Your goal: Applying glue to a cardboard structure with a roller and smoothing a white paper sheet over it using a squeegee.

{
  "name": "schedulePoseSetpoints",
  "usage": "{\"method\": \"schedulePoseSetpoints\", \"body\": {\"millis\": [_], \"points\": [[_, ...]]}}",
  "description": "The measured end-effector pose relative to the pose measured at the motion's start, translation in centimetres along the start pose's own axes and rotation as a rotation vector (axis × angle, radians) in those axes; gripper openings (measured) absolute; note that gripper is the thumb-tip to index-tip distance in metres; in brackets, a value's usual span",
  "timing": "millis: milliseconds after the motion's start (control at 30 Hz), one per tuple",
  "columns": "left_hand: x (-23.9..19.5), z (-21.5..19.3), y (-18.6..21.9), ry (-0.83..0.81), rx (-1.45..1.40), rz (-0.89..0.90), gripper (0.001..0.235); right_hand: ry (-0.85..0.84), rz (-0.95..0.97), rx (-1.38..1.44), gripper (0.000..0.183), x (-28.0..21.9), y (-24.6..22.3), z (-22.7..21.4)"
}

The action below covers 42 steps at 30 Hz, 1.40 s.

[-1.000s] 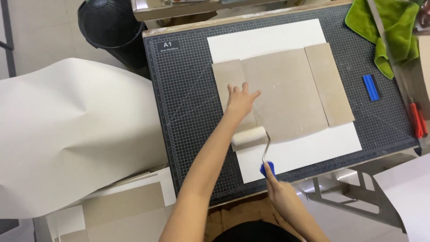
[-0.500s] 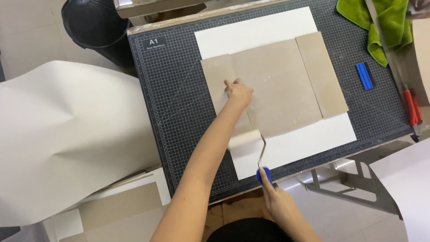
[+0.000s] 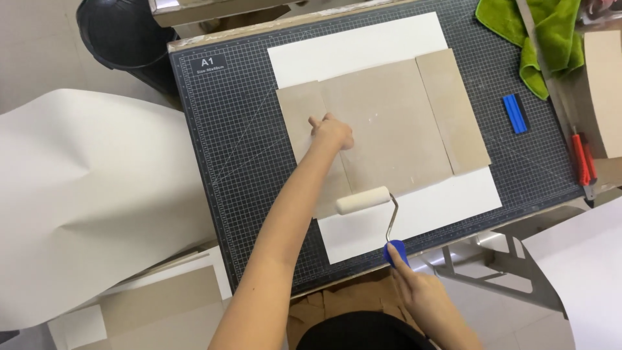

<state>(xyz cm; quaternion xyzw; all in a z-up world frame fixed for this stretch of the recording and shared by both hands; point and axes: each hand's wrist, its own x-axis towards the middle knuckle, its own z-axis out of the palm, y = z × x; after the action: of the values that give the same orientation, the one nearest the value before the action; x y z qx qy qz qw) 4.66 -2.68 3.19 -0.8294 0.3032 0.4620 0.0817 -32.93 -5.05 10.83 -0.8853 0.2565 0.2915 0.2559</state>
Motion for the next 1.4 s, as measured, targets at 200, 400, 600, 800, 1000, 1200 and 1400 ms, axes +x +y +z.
{"method": "schedulePoseSetpoints", "body": {"millis": [200, 400, 600, 800, 1000, 1200, 1400], "points": [[0.5, 0.7, -0.4, -0.030, -0.064, -0.021, 0.061, -0.148, 0.108, -0.051, 0.058, 3.5, -4.9, -3.7], [-6.6, 5.8, -1.6, 0.460, -0.500, 0.017, 0.059, 0.103, -0.108, -0.135, 0.050, 10.8, -9.0, -7.3], [-9.8, 16.2, 6.5, 0.350, -0.169, -0.043, 0.051, 0.201, -0.249, -0.106, 0.048, 21.3, -11.8, -9.5], [-9.4, 16.9, 8.4, 0.260, -0.222, -0.095, 0.053, 0.192, -0.239, -0.041, 0.049, 23.5, -16.5, -13.9], [-9.0, 17.4, 8.4, 0.279, -0.214, -0.087, 0.055, 0.156, -0.267, 0.081, 0.050, 24.5, -18.8, -11.6], [-8.7, 18.8, 7.6, 0.344, -0.219, -0.042, 0.055, 0.234, -0.338, 0.064, 0.050, 20.5, -17.9, -7.3], [-12.6, 22.8, 3.4, 0.561, -0.328, 0.104, 0.051, 0.123, -0.315, -0.003, 0.055, 7.9, -13.3, -5.3]]}}
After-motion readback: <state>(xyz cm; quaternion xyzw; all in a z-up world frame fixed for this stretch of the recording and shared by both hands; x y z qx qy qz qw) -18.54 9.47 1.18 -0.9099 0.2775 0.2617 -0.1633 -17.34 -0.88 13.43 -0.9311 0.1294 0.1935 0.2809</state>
